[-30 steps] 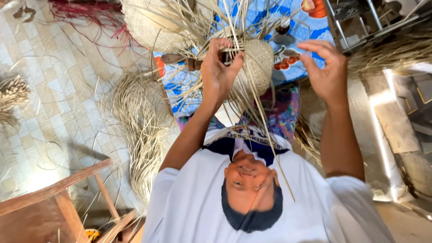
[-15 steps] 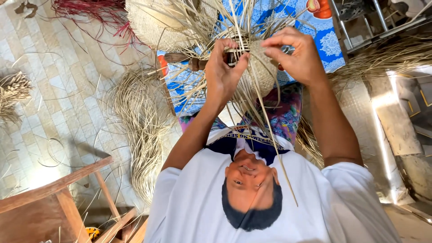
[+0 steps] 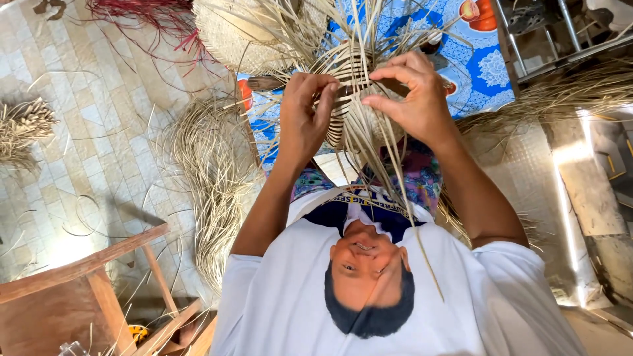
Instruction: Weaving dried plant fibers into a structured object like a hat or basket
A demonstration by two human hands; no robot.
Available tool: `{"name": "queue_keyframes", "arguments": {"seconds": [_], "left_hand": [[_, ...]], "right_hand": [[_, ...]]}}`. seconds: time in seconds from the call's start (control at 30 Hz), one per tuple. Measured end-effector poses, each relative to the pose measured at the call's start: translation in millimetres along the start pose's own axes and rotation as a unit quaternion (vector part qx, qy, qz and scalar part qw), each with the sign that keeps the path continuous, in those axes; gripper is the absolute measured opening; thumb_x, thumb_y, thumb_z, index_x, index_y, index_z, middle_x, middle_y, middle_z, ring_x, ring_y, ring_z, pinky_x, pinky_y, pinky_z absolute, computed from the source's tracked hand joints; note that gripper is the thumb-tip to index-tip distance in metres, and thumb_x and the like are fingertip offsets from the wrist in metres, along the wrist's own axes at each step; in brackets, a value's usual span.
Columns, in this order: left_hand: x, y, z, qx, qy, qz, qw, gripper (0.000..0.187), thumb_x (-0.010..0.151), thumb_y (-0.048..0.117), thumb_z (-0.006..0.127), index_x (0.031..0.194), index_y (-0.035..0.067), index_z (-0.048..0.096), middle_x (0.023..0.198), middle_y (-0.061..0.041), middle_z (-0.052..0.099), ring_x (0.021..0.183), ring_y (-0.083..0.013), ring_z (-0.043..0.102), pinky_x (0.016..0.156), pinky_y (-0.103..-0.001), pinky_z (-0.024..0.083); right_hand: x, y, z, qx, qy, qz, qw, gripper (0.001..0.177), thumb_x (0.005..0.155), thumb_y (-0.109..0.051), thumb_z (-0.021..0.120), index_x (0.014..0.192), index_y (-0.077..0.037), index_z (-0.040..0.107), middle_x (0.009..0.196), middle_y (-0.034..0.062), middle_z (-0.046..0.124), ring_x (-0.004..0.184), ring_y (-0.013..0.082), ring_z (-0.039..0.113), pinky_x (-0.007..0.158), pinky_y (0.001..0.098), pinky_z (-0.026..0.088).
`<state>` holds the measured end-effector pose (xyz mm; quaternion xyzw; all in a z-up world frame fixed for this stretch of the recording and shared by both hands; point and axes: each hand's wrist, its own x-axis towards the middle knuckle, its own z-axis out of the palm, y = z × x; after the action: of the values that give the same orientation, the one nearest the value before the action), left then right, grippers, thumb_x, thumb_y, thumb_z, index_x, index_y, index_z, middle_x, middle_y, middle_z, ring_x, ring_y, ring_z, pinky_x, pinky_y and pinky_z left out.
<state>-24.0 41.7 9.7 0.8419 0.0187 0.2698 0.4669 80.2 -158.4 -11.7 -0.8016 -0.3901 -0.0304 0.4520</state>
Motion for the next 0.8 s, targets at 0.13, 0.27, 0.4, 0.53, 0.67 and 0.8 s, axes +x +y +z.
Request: {"name": "queue_keyframes", "arguments": {"seconds": [0.13,0.27,0.4,0.53,0.67,0.8], "left_hand": [[4.3,-12.9,-0.4,0.049,-0.039,0.051,0.997,0.01,0.102,0.016,0.062,0.104,0.01,0.07,0.093,-0.007,0.064,0.09,-0.0245,0.055,0.081,-0.038,0.039],[5.3,-20.5,1.2,0.103,-0.069,0.054,0.991,0.016,0.103,0.023,0.063,0.113,0.012,0.069,0.101,-0.007,0.059,0.09,-0.0265,0.05,0.081,-0.039,0.039],[11.4,-17.8,-4.5,0.098,-0.082,0.064,0.99,0.011,0.103,0.018,0.064,0.107,0.01,0.069,0.103,-0.009,0.061,0.095,-0.0275,0.049,0.085,-0.04,0.04],[24.2,-17.9,-13.9,-0.042,-0.156,-0.053,0.985,0.008,0.102,0.012,0.056,0.098,0.009,0.063,0.089,-0.005,0.063,0.081,-0.0153,0.05,0.062,-0.029,0.04],[39.7,-19.2,-23.6,-0.148,-0.218,-0.109,0.959,0.007,0.102,0.005,0.057,0.102,0.006,0.064,0.09,-0.003,0.063,0.072,-0.0084,0.049,0.062,-0.022,0.039],[37.1,-21.0,-20.1,-0.203,-0.248,-0.037,0.947,0.018,0.106,-0.003,0.054,0.106,0.011,0.065,0.101,-0.003,0.061,0.082,-0.0099,0.05,0.072,-0.022,0.039]], "right_hand": [[0.0,1.4,1.2,-0.003,-0.009,0.017,1.0,0.037,0.084,-0.019,0.094,0.115,-0.011,0.075,0.113,0.0081,0.062,0.11,0.0256,0.055,0.095,0.0426,0.047],[2.0,5.6,2.0,0.013,-0.02,0.035,0.999,0.033,0.085,-0.021,0.093,0.111,-0.014,0.073,0.112,0.008,0.061,0.109,0.0252,0.054,0.094,0.042,0.045],[9.3,6.0,-1.1,0.044,-0.037,0.029,0.998,0.03,0.086,-0.017,0.094,0.107,-0.014,0.072,0.11,0.0058,0.059,0.108,0.0242,0.055,0.089,0.0378,0.045],[13.5,10.7,-0.4,0.069,-0.066,0.068,0.993,0.032,0.084,-0.014,0.096,0.107,-0.015,0.073,0.104,0.0002,0.052,0.094,0.0155,0.051,0.078,0.0284,0.043],[14.3,11.3,-1.1,0.078,-0.067,0.059,0.993,0.033,0.083,-0.015,0.096,0.105,-0.014,0.072,0.109,0.0034,0.056,0.1,0.0171,0.056,0.08,0.0299,0.047],[17.5,16.9,-2.9,0.054,-0.079,0.034,0.995,0.034,0.083,-0.021,0.096,0.105,-0.013,0.072,0.106,0.0039,0.056,0.102,0.0202,0.054,0.088,0.034,0.043]]}}
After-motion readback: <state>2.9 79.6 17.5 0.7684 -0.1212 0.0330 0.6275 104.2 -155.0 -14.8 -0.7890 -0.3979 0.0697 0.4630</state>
